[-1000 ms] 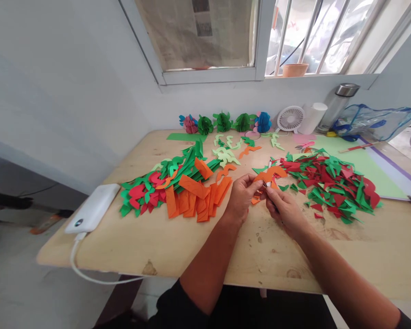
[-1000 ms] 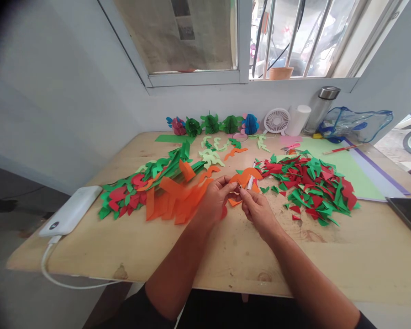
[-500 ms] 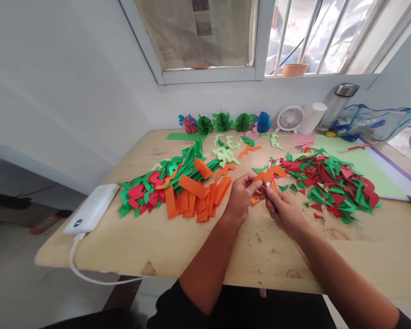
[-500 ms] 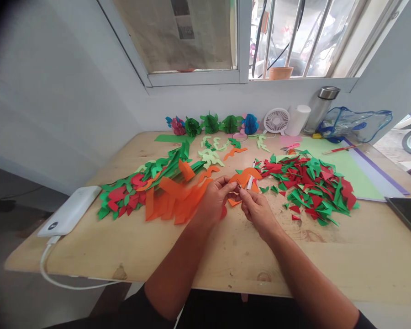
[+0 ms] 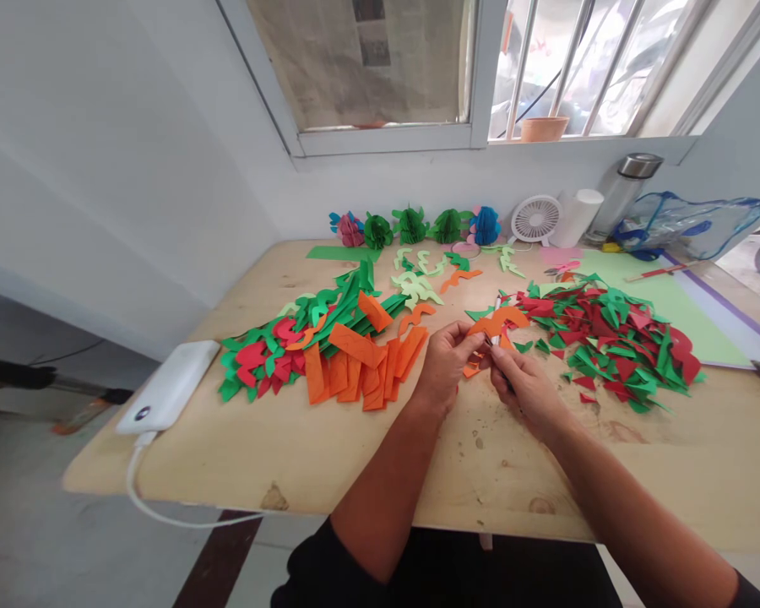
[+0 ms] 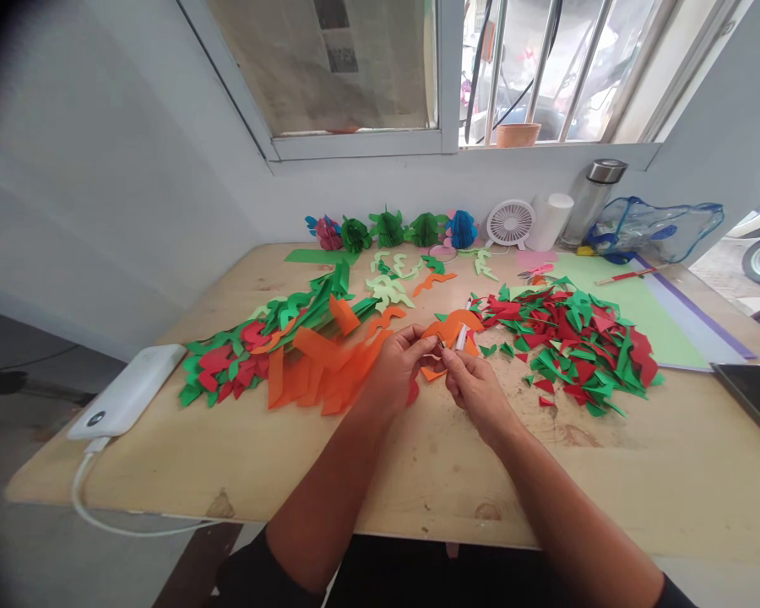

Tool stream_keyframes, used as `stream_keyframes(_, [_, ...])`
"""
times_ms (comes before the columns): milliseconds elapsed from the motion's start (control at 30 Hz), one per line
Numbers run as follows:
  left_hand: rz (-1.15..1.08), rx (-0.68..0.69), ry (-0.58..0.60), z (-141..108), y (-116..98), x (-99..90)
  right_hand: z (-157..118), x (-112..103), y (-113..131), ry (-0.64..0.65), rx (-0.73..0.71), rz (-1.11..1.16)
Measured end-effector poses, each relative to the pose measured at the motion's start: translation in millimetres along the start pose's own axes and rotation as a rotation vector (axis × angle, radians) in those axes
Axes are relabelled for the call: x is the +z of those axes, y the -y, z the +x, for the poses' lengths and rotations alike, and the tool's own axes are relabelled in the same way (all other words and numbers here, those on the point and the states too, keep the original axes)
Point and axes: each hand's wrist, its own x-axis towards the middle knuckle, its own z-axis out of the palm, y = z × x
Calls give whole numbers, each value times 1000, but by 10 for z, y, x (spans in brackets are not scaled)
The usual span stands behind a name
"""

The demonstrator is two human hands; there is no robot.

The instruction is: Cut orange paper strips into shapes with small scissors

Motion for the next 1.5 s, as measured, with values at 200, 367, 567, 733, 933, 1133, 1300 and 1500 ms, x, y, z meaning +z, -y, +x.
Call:
stream_keyframes(200, [5,-3,-11,-2,0,1,-8,3,7,1,0,-7])
stream_keyframes(367, [3,-1,-8,-5,-2,1,-6,-2,9,8,4,-1])
stream_keyframes(567, [9,-2,-6,-10,-11,3,0,-2,-2,-1,8,3])
stream_keyframes(733, [2,2,0,-19,-22,9,-4,3,5,-2,1,-4])
stream_keyframes(933, [3,1,-6,-16,-16,10,1,-7,-1,9,-9,-9])
stream_keyframes(1133, [-1,0,-7,-13,-12,6,2,-6,-8,9,-9,-9])
stream_keyframes(1300, [8,-1,-16,-8,-9,2,-4,-9,-6,14,-5,-1])
stream_keyframes(1500, [-3,5,-6,-21,-24,11,-9,-7,3,15,-8,-13])
